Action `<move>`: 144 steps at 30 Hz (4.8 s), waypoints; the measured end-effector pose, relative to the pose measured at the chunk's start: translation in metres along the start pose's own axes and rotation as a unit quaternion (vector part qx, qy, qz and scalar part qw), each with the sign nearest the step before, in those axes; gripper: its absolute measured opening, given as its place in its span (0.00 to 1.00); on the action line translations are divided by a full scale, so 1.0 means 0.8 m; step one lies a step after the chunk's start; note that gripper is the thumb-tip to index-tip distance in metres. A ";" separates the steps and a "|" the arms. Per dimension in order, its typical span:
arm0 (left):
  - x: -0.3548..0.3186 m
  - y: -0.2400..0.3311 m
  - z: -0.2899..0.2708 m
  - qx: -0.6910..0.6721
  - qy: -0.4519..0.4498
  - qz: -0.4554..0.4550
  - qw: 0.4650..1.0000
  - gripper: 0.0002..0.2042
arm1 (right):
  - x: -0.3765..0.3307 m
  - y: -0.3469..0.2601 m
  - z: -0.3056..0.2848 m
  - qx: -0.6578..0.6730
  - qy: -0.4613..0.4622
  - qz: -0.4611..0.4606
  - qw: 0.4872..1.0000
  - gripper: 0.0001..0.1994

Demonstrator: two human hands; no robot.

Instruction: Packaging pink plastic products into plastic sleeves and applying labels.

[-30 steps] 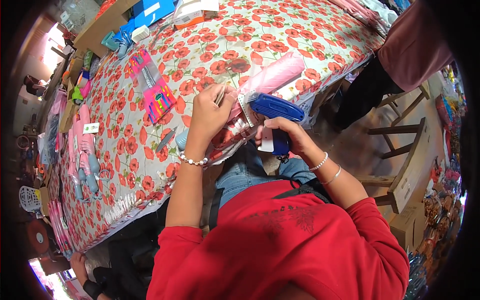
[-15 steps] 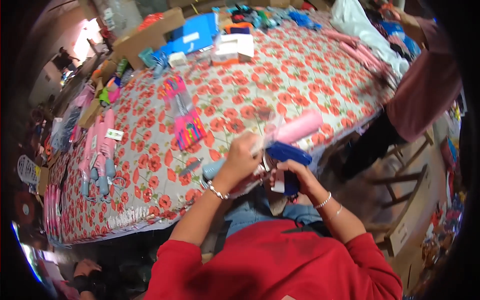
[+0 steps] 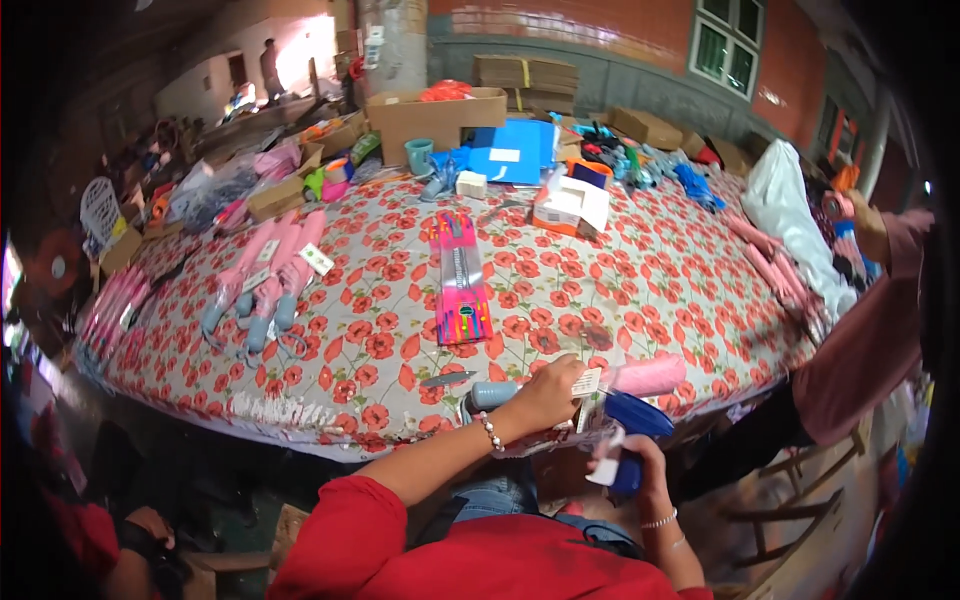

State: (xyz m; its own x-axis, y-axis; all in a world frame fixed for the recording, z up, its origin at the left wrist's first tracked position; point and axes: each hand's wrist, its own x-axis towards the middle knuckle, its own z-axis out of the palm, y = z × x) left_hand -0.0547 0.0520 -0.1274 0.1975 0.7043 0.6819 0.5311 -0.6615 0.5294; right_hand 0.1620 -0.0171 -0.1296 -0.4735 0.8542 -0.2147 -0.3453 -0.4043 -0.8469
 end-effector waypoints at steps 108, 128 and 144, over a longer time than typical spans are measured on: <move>0.132 -0.099 0.158 -0.166 -0.098 -0.138 0.971 0.12 | 0.173 -0.053 -0.217 -0.046 0.224 -0.245 0.942 0.15; 0.085 -0.184 -0.152 0.221 -0.034 -0.445 0.867 0.31 | -0.017 -0.054 -0.030 0.062 0.069 -0.139 0.986 0.19; 0.103 -0.229 -0.126 0.320 0.002 -0.475 0.820 0.30 | -0.034 -0.030 -0.039 0.028 0.085 -0.122 0.988 0.16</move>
State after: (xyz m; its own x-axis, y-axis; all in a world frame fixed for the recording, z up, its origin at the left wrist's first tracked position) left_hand -0.2189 0.2056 -0.1171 -0.5568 0.8223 0.1176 0.7679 0.4556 0.4504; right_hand 0.2087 -0.0204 -0.1187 -0.2285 0.9693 -0.0907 -0.4788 -0.1930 -0.8564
